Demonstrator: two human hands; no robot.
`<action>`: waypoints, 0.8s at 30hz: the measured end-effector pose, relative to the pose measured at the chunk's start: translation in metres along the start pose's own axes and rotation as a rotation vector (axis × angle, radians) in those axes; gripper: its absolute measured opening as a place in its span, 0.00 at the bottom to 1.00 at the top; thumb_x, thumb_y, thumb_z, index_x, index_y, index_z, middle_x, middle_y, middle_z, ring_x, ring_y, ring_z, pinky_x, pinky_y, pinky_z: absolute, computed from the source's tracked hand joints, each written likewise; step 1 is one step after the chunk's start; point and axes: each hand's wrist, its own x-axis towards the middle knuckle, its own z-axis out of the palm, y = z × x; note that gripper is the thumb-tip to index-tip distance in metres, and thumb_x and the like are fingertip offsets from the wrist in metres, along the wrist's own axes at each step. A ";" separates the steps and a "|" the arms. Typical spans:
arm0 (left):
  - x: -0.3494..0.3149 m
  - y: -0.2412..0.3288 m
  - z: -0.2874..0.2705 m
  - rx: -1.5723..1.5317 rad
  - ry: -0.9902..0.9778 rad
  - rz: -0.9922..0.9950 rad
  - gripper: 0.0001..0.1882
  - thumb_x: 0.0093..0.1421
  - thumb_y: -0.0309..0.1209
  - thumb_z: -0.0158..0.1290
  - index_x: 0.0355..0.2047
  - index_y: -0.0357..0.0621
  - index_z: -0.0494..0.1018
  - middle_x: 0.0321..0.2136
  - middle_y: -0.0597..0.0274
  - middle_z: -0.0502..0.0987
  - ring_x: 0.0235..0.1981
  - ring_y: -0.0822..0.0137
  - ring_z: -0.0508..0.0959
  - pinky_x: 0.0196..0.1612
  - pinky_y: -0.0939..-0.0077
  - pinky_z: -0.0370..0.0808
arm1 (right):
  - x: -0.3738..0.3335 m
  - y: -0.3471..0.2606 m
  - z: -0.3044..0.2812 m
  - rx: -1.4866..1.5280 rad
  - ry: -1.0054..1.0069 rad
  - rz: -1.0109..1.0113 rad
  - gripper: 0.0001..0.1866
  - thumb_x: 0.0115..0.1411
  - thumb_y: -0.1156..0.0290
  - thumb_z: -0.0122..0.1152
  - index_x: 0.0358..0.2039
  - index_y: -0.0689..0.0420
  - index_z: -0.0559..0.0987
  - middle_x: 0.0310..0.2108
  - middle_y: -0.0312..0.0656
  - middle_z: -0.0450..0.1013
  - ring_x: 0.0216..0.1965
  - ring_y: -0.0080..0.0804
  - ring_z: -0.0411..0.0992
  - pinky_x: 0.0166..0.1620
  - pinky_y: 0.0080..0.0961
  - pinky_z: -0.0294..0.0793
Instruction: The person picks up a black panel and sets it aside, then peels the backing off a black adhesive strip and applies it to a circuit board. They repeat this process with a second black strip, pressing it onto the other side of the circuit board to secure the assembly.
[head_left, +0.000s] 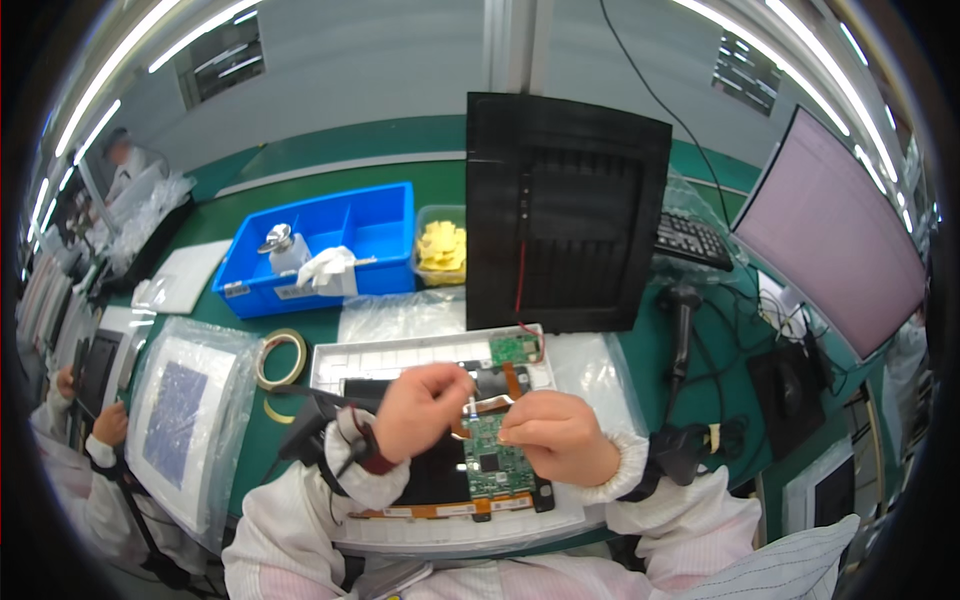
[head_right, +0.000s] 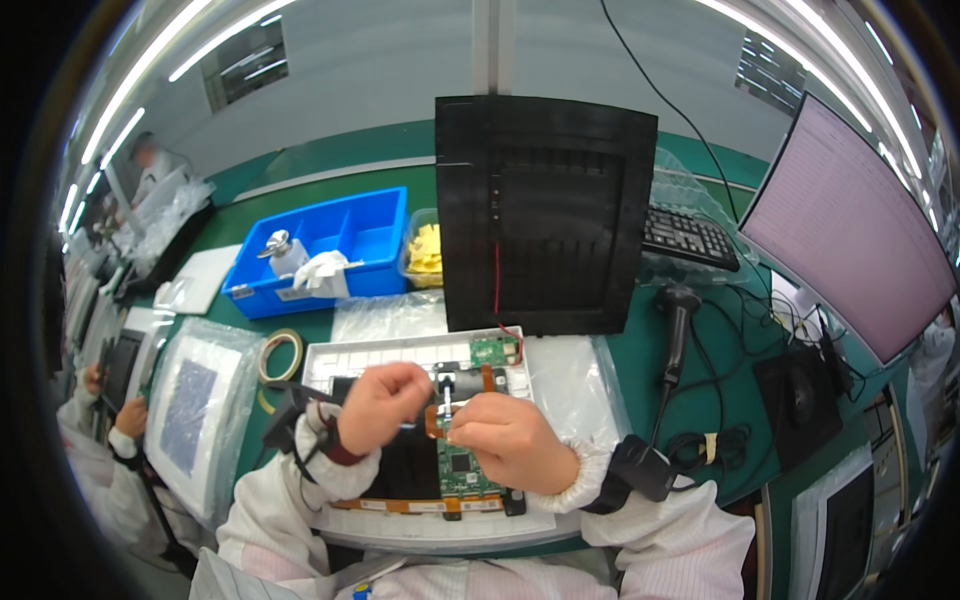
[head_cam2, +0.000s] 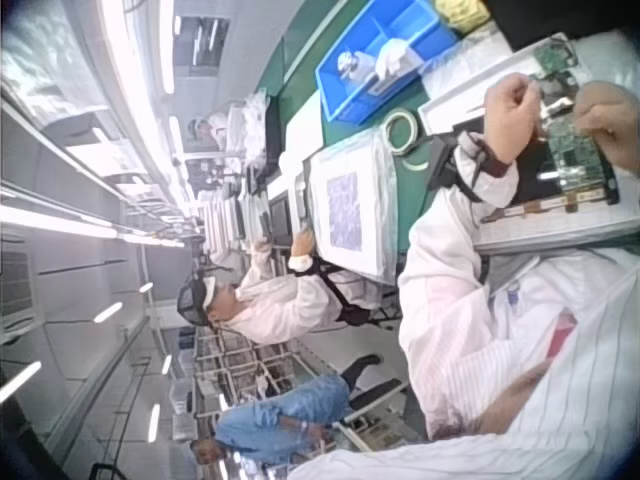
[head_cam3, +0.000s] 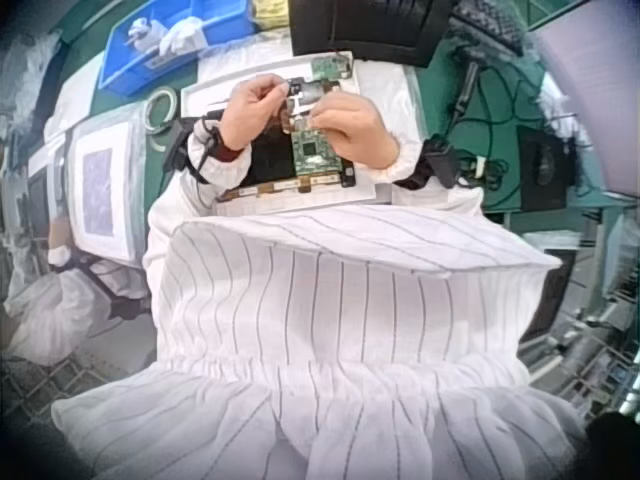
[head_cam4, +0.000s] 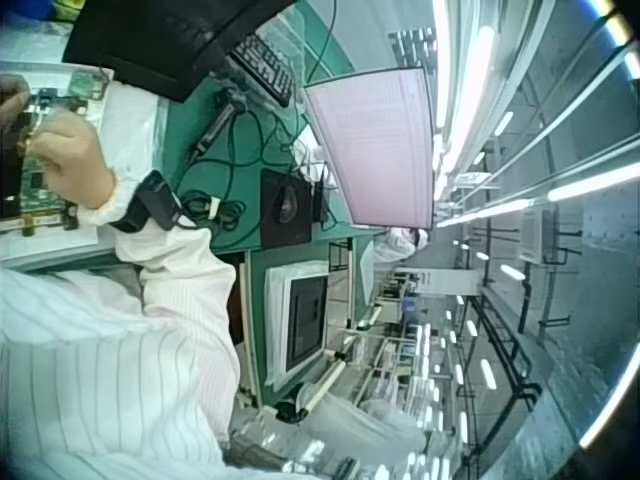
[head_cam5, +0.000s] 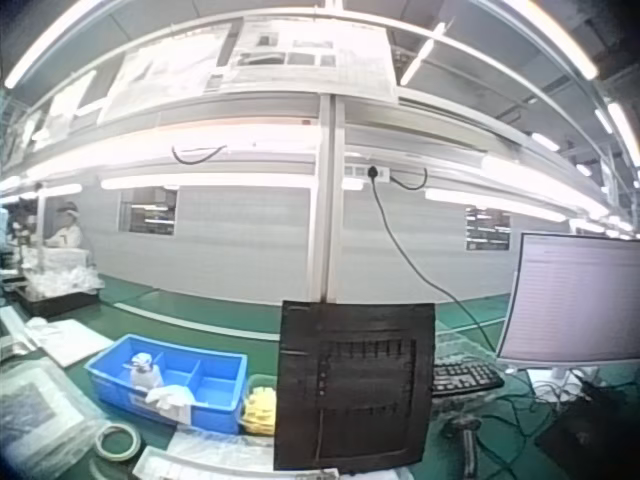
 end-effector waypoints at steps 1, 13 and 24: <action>0.007 -0.001 -0.009 -0.025 0.136 0.044 0.08 0.58 0.27 0.48 0.24 0.40 0.72 0.16 0.74 0.68 0.17 0.83 0.65 0.20 0.89 0.61 | 0.001 -0.002 -0.002 0.003 -0.001 0.001 0.05 0.44 0.85 0.57 0.24 0.62 0.74 0.25 0.43 0.72 0.27 0.35 0.72 0.30 0.24 0.70; -0.022 0.019 -0.001 0.187 -0.083 0.219 0.06 0.52 0.27 0.55 0.30 0.37 0.74 0.25 0.60 0.75 0.25 0.73 0.73 0.29 0.82 0.69 | 0.006 -0.001 -0.010 0.850 -0.041 0.855 0.06 0.56 0.78 0.55 0.34 0.66 0.77 0.28 0.41 0.73 0.30 0.24 0.72 0.35 0.18 0.72; -0.026 0.005 0.007 -0.130 -0.084 0.105 0.05 0.55 0.24 0.52 0.30 0.33 0.72 0.27 0.63 0.73 0.27 0.78 0.71 0.31 0.86 0.69 | 0.005 -0.003 -0.002 0.814 -0.017 0.855 0.06 0.56 0.75 0.58 0.32 0.65 0.77 0.29 0.36 0.72 0.29 0.18 0.70 0.33 0.12 0.70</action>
